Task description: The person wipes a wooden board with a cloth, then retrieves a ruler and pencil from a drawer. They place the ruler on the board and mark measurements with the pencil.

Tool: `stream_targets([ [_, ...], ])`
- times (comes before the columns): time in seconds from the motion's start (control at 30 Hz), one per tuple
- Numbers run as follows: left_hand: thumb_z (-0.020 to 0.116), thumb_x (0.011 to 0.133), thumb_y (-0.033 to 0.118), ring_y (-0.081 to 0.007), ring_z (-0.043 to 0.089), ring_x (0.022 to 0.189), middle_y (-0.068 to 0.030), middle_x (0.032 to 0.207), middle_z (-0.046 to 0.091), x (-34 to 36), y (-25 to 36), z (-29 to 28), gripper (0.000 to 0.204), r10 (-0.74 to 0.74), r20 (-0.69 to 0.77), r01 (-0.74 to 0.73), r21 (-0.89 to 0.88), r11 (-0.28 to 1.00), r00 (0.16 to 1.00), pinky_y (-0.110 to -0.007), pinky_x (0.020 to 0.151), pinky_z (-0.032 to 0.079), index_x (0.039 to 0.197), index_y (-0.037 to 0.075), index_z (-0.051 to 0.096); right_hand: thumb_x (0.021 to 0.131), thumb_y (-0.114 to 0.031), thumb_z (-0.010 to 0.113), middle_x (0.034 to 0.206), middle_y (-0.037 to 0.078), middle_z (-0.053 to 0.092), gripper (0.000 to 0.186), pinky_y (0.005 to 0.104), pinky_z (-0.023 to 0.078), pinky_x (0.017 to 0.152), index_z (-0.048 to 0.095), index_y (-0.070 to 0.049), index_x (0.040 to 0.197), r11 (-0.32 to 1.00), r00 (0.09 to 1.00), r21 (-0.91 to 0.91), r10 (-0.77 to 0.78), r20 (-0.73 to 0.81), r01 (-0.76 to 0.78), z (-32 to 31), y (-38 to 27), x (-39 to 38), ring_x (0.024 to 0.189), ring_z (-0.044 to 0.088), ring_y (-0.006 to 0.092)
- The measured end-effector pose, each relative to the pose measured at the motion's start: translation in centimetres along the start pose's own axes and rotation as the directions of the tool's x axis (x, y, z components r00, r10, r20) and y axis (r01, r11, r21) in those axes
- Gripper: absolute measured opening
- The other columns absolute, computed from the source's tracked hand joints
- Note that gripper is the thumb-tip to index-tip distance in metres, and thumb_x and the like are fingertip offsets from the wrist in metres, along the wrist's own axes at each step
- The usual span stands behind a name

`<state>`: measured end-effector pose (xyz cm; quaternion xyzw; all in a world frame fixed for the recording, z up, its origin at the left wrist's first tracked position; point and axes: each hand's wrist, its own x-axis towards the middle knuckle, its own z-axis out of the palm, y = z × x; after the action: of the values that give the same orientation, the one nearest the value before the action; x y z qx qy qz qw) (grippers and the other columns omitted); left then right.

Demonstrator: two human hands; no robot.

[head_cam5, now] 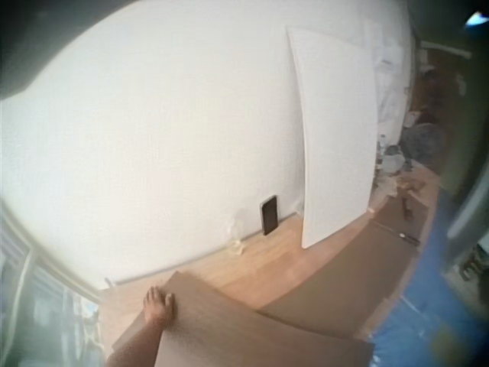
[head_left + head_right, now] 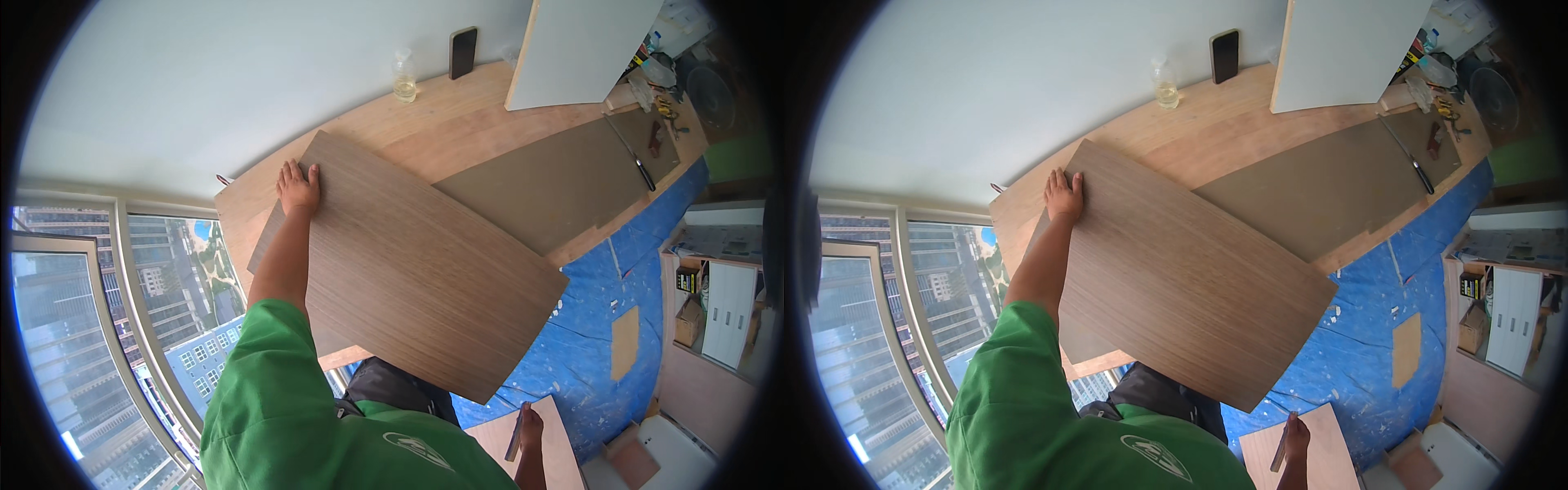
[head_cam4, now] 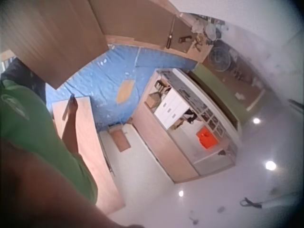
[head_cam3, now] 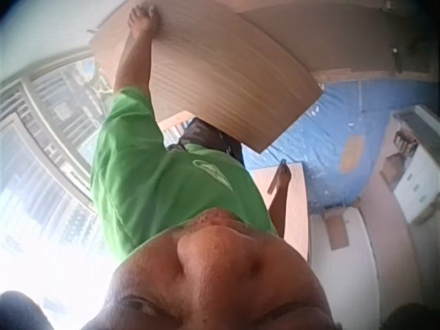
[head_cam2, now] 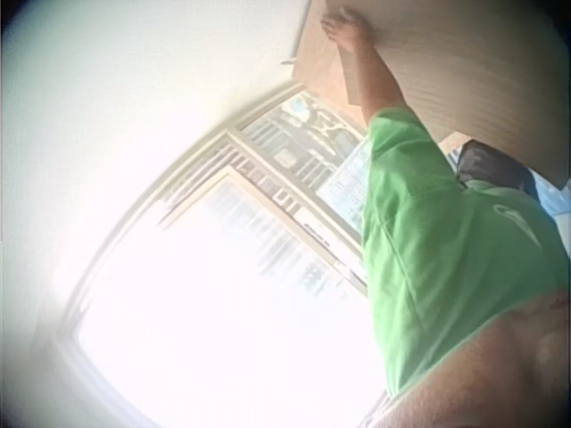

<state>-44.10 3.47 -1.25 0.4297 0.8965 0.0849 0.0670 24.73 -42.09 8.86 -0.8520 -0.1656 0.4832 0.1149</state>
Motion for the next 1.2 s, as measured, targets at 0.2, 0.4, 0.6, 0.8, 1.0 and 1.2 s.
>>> stream_targets([
  [0.2, 0.051, 0.103, 0.055, -0.0369, 0.044, 0.141, -0.0161, 0.150, 0.051, -4.7, -6.5, -1.3, 0.065, -0.012, -0.093, 0.008, -0.041, 0.999, 0.996, -0.051, 0.119, 0.033, 0.146, 0.007, 0.052, 0.095, -0.051, 0.072, 0.077, 0.002, 0.057, 0.045, 0.0341, 0.047, 0.062, 0.065, -0.007, 0.094, 0.997, 0.999, 0.064, 0.031, 0.008, -0.032, 1.4, -1.1, 0.6, 0.065, 0.055, 0.0151],
  [0.4, 0.055, 0.102, 0.049, -0.0408, 0.054, 0.125, -0.0194, 0.131, 0.060, -8.8, -14.2, -3.0, 0.053, -0.045, -0.066, 0.045, 0.002, 0.999, 0.997, -0.052, 0.106, 0.044, 0.135, 0.008, 0.061, 0.094, -0.063, 0.067, 0.091, 0.009, 0.066, 0.059, 0.0396, 0.057, 0.068, 0.062, -0.008, 0.113, 0.812, 0.979, 0.551, 0.120, 0.165, -0.193, 4.0, -3.1, 2.1, 0.080, 0.066, 0.0219],
  [0.6, 0.058, 0.102, 0.044, -0.0439, 0.063, 0.105, -0.0232, 0.111, 0.066, -8.8, -19.0, -4.2, 0.044, -0.083, 0.026, 0.083, -0.028, 0.996, 0.996, -0.055, 0.092, 0.050, 0.110, 0.002, 0.070, 0.100, -0.061, 0.058, 0.106, 0.008, 0.071, 0.055, 0.0418, 0.056, 0.083, 0.066, -0.012, 0.123, 0.716, 0.943, 0.626, 0.145, 0.300, -0.310, 8.2, -7.0, 2.1, 0.092, 0.069, 0.0228],
  [0.8, 0.050, 0.103, 0.049, -0.0474, 0.065, 0.105, -0.0297, 0.110, 0.067, -8.2, -21.6, -4.1, 0.057, -0.159, 0.160, 0.153, 0.051, 0.987, 0.974, -0.057, 0.092, 0.049, 0.108, -0.005, 0.069, 0.104, -0.056, 0.055, 0.117, 0.011, 0.071, 0.053, 0.0430, 0.054, 0.094, 0.064, -0.008, 0.127, 0.609, 0.960, 0.764, -0.014, 0.279, -0.213, 11.0, -7.8, 1.5, 0.107, 0.068, 0.0259],
  [1.0, 0.056, 0.099, 0.051, -0.0494, 0.068, 0.098, -0.0305, 0.101, 0.071, -7.1, -21.5, -6.5, 0.058, -0.092, 0.216, 0.081, 0.060, 0.995, 0.972, -0.059, 0.087, 0.052, 0.098, -0.006, 0.070, 0.100, -0.055, 0.062, 0.112, 0.010, 0.069, 0.059, 0.0409, 0.052, 0.092, 0.063, -0.002, 0.125, 0.758, 0.993, 0.646, 0.023, 0.115, -0.092, 10.3, -8.0, 0.8, 0.104, 0.067, 0.0239],
  [1.2, 0.068, 0.092, 0.050, -0.0447, 0.068, 0.074, -0.0274, 0.076, 0.068, -6.6, -18.6, -15.2, 0.057, 0.109, 0.134, -0.117, 0.049, 0.992, 0.985, -0.055, 0.070, 0.050, 0.079, -0.005, 0.069, 0.099, -0.057, 0.064, 0.114, 0.012, 0.071, 0.062, 0.0385, 0.052, 0.092, 0.064, -0.001, 0.126, 0.754, 0.985, 0.656, -0.109, 0.131, -0.004, 3.8, -14.6, -4.3, 0.107, 0.068, 0.0232],
])
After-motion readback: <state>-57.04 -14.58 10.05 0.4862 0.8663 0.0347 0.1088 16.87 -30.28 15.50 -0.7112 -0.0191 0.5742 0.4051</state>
